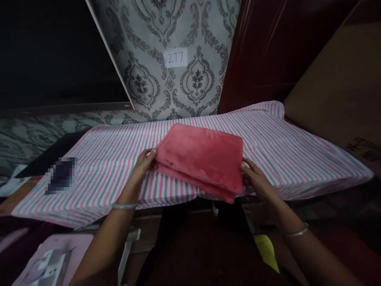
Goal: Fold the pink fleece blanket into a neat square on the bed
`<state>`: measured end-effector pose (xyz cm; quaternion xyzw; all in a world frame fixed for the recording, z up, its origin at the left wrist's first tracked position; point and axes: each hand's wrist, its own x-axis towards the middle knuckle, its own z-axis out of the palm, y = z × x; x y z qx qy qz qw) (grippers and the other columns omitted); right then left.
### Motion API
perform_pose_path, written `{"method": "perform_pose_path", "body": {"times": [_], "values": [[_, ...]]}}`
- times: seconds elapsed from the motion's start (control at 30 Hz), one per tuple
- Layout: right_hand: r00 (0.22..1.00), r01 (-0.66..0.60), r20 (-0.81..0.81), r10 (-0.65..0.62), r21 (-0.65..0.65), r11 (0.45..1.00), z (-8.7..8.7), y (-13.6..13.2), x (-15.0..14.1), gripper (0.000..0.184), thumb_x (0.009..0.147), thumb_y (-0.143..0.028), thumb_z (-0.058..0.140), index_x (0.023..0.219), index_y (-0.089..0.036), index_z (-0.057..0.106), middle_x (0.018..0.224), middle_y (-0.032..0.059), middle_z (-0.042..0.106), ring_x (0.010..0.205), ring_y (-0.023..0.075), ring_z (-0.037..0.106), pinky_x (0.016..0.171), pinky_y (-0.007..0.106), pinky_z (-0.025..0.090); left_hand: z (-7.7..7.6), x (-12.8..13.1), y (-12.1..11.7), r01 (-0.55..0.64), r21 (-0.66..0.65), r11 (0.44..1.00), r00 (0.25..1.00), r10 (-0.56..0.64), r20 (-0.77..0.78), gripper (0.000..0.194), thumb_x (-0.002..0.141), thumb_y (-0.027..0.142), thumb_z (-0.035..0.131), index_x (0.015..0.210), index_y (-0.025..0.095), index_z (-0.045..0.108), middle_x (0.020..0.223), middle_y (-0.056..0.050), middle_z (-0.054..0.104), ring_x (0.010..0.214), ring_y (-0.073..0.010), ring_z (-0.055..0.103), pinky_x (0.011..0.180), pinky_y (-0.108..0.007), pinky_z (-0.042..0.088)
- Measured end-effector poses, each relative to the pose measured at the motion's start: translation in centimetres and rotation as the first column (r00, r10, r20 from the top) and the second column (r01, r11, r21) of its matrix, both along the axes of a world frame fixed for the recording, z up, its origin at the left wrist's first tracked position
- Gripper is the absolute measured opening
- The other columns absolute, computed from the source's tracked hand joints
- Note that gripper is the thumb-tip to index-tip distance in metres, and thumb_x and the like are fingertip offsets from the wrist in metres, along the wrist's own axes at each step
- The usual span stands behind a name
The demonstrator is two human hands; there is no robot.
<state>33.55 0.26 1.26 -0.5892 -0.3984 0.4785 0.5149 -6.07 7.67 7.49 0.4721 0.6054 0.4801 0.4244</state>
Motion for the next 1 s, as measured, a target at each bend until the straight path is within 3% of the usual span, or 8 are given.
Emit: {"method": "perform_pose_path", "body": {"times": [0.1, 0.2, 0.33, 0.4, 0.53, 0.63, 0.77, 1.0], "values": [[0.997, -0.075, -0.013, 0.076, 0.077, 0.994, 0.8, -0.2, -1.5, 0.086, 0.072, -0.059, 0.081, 0.146, -0.025, 0.052, 0.108, 0.0082, 0.075, 0.09, 0.026, 0.072, 0.067, 0.033, 0.061, 0.5, 0.3, 1.6, 0.067, 0.012, 0.998, 0.988, -0.065, -0.138, 0.047, 0.069, 0.063, 0.074, 0.08, 0.019, 0.06, 0.049, 0.005, 0.049, 0.043, -0.0128, 0.048, 0.041, -0.023, 0.032], [0.996, -0.063, -0.047, 0.072, 0.171, 0.983, 1.1, 0.1, -2.1, 0.09, 0.066, -0.055, 0.086, 0.144, -0.024, 0.053, 0.121, 0.0108, 0.074, 0.103, 0.0289, 0.072, 0.085, 0.039, 0.062, 0.4, 0.0, 2.4, 0.055, 0.121, 0.991, 0.986, -0.035, -0.164, 0.039, 0.066, 0.054, 0.074, 0.072, 0.021, 0.055, 0.054, 0.006, 0.046, 0.047, -0.0104, 0.042, 0.044, -0.023, 0.032], [0.997, -0.066, -0.036, 0.072, 0.144, 0.987, 0.1, -0.3, -2.3, 0.095, 0.068, -0.058, 0.085, 0.148, -0.023, 0.048, 0.126, 0.0128, 0.072, 0.104, 0.0304, 0.072, 0.086, 0.042, 0.062, -1.0, -1.6, 2.5, 0.031, 0.054, 0.998, 0.981, -0.02, -0.194, 0.039, 0.064, 0.055, 0.073, 0.073, 0.022, 0.056, 0.054, 0.007, 0.043, 0.049, -0.0116, 0.04, 0.045, -0.024, 0.032], [0.997, -0.08, 0.023, 0.078, 0.084, 0.993, -0.7, -0.6, -2.1, 0.101, 0.066, -0.063, 0.084, 0.15, -0.021, 0.046, 0.125, 0.015, 0.072, 0.105, 0.0317, 0.071, 0.086, 0.044, 0.062, -1.6, -2.5, 2.5, 0.062, 0.004, 0.998, 0.964, -0.058, -0.26, 0.042, 0.062, 0.059, 0.074, 0.071, 0.021, 0.059, 0.056, 0.005, 0.046, 0.052, -0.013, 0.043, 0.048, -0.025, 0.033], [0.987, -0.021, 0.162, 0.013, 0.049, 0.999, -1.5, -0.9, -1.3, 0.116, 0.065, -0.068, 0.083, 0.158, -0.016, 0.038, 0.131, 0.0194, 0.067, 0.113, 0.0341, 0.069, 0.089, 0.045, 0.061, -1.5, -3.5, 2.6, 0.09, 0.099, 0.991, 0.95, -0.055, -0.309, 0.048, 0.059, 0.063, 0.076, 0.078, 0.019, 0.069, 0.071, -0.001, 0.064, 0.072, -0.0189, 0.059, 0.063, -0.028, 0.046], [0.995, 0.011, 0.097, -0.009, -0.021, 1.0, -1.2, -0.9, -0.8, 0.117, 0.068, -0.063, 0.084, 0.162, -0.016, 0.032, 0.143, 0.0213, 0.06, 0.118, 0.0353, 0.067, 0.084, 0.042, 0.063, -0.6, -3.5, 3.2, 0.127, -0.045, 0.991, 0.961, -0.134, -0.243, 0.057, 0.056, 0.064, 0.081, 0.091, 0.019, 0.075, 0.095, -0.009, 0.077, 0.094, -0.0285, 0.069, 0.076, -0.033, 0.053], [0.989, -0.027, -0.146, 0.016, -0.078, 0.997, -0.6, -0.5, -1.1, 0.099, 0.075, -0.051, 0.084, 0.158, -0.023, 0.038, 0.136, 0.0145, 0.067, 0.107, 0.0312, 0.073, 0.076, 0.038, 0.065, 0.1, -3.4, 4.6, 0.152, -0.288, 0.945, 0.978, -0.187, -0.096, 0.064, 0.054, 0.067, 0.084, 0.096, 0.02, 0.077, 0.108, -0.013, 0.079, 0.107, -0.0343, 0.071, 0.078, -0.037, 0.057], [0.88, -0.192, -0.466, 0.09, -0.175, 0.966, 0.7, 1.2, -2.4, 0.043, 0.084, -0.045, 0.075, 0.116, -0.017, 0.068, 0.107, 0.0126, 0.079, 0.101, 0.0287, 0.075, 0.096, 0.043, 0.061, 1.4, -2.6, 5.5, 0.223, -0.367, 0.903, 0.973, -0.184, 0.14, 0.043, 0.055, 0.042, 0.092, 0.089, 0.019, 0.077, 0.101, -0.013, 0.081, 0.103, -0.0318, 0.075, 0.085, -0.037, 0.063]]}}
